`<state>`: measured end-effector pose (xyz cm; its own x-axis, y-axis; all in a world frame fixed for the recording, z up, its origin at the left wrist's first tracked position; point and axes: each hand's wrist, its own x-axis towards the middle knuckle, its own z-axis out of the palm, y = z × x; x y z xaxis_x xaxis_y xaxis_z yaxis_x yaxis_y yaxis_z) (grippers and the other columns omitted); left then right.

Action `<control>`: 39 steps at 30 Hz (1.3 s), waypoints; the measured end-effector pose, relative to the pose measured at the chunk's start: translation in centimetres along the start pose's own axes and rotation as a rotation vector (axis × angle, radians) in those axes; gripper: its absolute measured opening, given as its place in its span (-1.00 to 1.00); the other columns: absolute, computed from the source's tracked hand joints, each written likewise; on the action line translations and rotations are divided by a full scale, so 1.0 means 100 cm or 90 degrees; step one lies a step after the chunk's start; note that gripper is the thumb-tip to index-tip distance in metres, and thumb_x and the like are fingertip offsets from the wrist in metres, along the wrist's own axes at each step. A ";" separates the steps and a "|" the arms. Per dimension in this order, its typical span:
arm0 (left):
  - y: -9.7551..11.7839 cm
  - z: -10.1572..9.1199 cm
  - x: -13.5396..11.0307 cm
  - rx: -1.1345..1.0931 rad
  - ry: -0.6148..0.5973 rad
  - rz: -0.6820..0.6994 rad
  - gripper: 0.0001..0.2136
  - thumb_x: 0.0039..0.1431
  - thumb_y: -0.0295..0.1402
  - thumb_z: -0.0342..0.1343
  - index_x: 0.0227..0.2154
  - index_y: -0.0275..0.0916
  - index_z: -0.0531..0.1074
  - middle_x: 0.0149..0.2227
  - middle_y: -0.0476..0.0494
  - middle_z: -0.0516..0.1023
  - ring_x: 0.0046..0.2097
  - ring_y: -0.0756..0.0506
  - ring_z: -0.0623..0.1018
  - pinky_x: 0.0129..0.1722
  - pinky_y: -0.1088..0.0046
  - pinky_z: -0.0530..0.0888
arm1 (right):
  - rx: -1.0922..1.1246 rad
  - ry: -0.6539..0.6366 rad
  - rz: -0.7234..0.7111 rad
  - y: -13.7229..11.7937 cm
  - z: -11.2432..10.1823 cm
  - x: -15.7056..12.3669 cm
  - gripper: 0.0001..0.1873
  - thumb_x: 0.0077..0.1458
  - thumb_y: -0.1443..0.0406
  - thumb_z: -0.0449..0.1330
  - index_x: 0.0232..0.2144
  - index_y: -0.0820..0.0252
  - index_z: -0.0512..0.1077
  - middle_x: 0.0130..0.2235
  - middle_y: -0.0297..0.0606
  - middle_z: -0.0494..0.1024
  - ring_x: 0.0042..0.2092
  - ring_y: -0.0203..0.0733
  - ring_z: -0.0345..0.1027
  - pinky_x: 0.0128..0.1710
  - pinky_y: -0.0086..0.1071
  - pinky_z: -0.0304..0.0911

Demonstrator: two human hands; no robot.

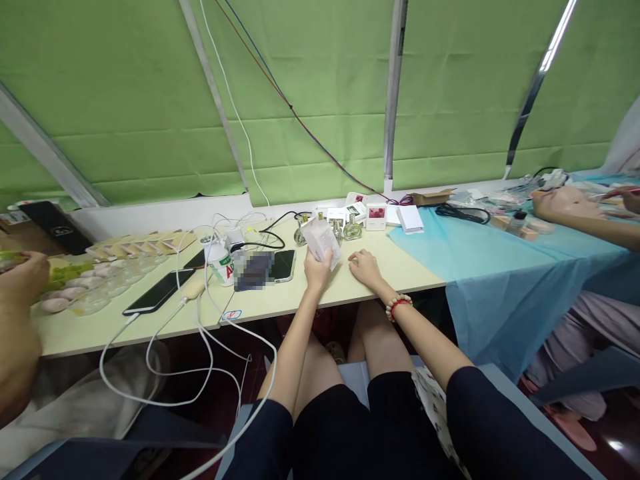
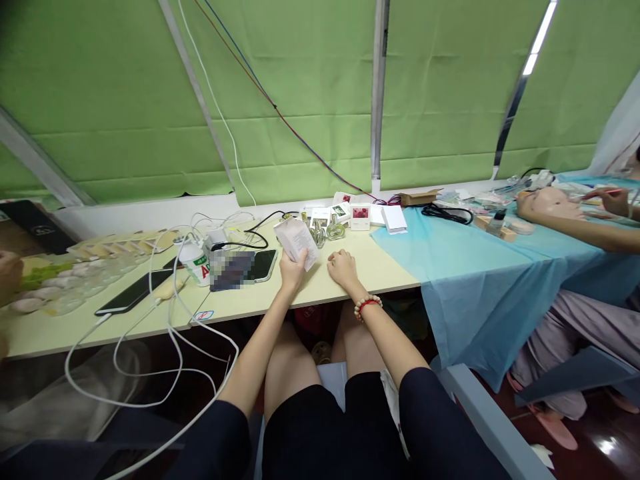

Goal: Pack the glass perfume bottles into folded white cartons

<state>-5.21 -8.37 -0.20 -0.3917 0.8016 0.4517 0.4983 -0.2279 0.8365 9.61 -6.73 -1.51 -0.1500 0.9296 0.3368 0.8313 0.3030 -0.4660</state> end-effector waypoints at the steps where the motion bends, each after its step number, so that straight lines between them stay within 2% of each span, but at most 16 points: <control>1: 0.001 -0.001 0.000 0.005 0.025 -0.005 -0.58 0.04 -0.14 0.11 -0.05 -0.22 0.34 -0.07 -0.25 0.54 -0.05 -0.21 0.53 -0.13 0.34 0.44 | 0.003 0.001 0.001 0.000 0.000 0.000 -0.70 0.10 0.36 0.02 -0.16 0.23 0.46 -0.10 -0.11 0.43 -0.01 -0.08 0.26 0.01 -0.29 0.07; 3: 0.002 -0.002 -0.001 0.010 0.037 -0.024 -0.59 0.03 -0.13 0.11 -0.07 -0.20 0.35 -0.08 -0.24 0.54 -0.04 -0.21 0.53 -0.12 0.33 0.44 | 0.009 0.003 0.003 0.000 0.000 0.000 -0.70 0.09 0.37 0.02 -0.16 0.23 0.47 -0.10 -0.11 0.43 -0.02 -0.08 0.26 0.01 -0.28 0.07; 7: 0.003 -0.003 -0.002 0.011 0.010 -0.028 -0.63 0.04 -0.14 0.11 -0.11 -0.18 0.36 -0.08 -0.23 0.55 -0.04 -0.20 0.53 -0.10 0.33 0.43 | 0.017 0.005 0.003 -0.001 -0.001 -0.001 -0.71 0.10 0.36 0.02 -0.16 0.23 0.46 -0.09 -0.11 0.43 -0.01 -0.08 0.25 0.01 -0.28 0.06; 12: 0.005 -0.005 -0.002 -0.010 0.066 -0.061 -0.62 0.05 -0.13 0.11 -0.10 -0.19 0.34 -0.07 -0.24 0.54 -0.01 -0.20 0.52 -0.05 0.32 0.42 | 0.024 0.005 0.005 -0.002 -0.002 -0.002 -0.71 0.11 0.36 0.01 -0.16 0.24 0.46 -0.09 -0.09 0.42 -0.02 -0.07 0.25 0.00 -0.27 0.07; 16: 0.003 -0.004 0.000 -0.036 0.079 -0.094 -0.62 0.08 -0.12 0.07 -0.09 -0.20 0.35 -0.07 -0.24 0.54 0.00 -0.19 0.51 -0.04 0.33 0.43 | 0.026 0.004 0.004 -0.001 -0.002 -0.002 -0.71 0.10 0.37 0.01 -0.17 0.24 0.46 -0.10 -0.09 0.42 -0.01 -0.08 0.24 0.01 -0.27 0.06; 21: -0.001 -0.003 0.001 -0.099 0.082 -0.114 -0.67 0.07 -0.13 0.08 -0.16 -0.21 0.39 -0.07 -0.23 0.54 -0.04 -0.17 0.53 -0.07 0.33 0.45 | 0.020 0.001 -0.003 0.000 -0.001 -0.001 -0.71 0.10 0.37 0.02 -0.16 0.24 0.46 -0.10 -0.08 0.42 -0.01 -0.06 0.25 0.00 -0.26 0.07; 26: -0.003 -0.003 0.002 -0.159 0.086 -0.125 -0.72 -0.02 -0.14 0.17 -0.32 -0.24 0.42 -0.13 -0.25 0.56 -0.05 -0.24 0.52 -0.03 0.24 0.42 | 0.024 0.002 -0.005 0.001 0.001 0.000 -0.72 0.09 0.35 0.03 -0.18 0.23 0.46 -0.09 -0.08 0.42 0.00 -0.04 0.24 0.01 -0.24 0.07; 29: -0.003 -0.003 0.002 -0.221 0.080 -0.128 -0.73 -0.01 -0.16 0.17 -0.35 -0.25 0.42 -0.15 -0.24 0.56 -0.06 -0.22 0.52 -0.04 0.27 0.42 | 0.032 0.002 -0.007 0.001 0.001 -0.002 -0.71 0.10 0.36 0.02 -0.16 0.23 0.46 -0.09 -0.10 0.42 0.00 -0.06 0.24 0.02 -0.26 0.07; 35: -0.004 0.002 0.008 -0.417 0.096 -0.156 -0.69 0.02 -0.33 0.16 -0.16 -0.18 0.29 -0.05 -0.16 0.49 -0.06 -0.07 0.50 -0.09 0.46 0.41 | 0.038 -0.003 -0.002 0.002 0.000 -0.002 -0.71 0.10 0.36 0.02 -0.17 0.24 0.46 -0.10 -0.09 0.42 -0.01 -0.05 0.24 0.01 -0.26 0.06; 39: -0.010 0.002 0.016 -0.552 0.067 -0.232 -0.82 0.01 -0.34 0.09 -0.29 -0.20 0.31 -0.27 -0.08 0.52 -0.21 -0.08 0.53 -0.24 0.47 0.43 | 0.043 -0.005 -0.004 0.002 0.001 -0.002 -0.72 0.09 0.36 0.03 -0.17 0.24 0.46 -0.10 -0.10 0.42 -0.01 -0.06 0.24 0.01 -0.26 0.05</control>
<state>-6.17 -6.80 -0.36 -0.4985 0.8602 0.1075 -0.4002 -0.3383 0.8517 9.76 -6.78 -1.77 -0.1592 0.9293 0.3332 0.7928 0.3215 -0.5179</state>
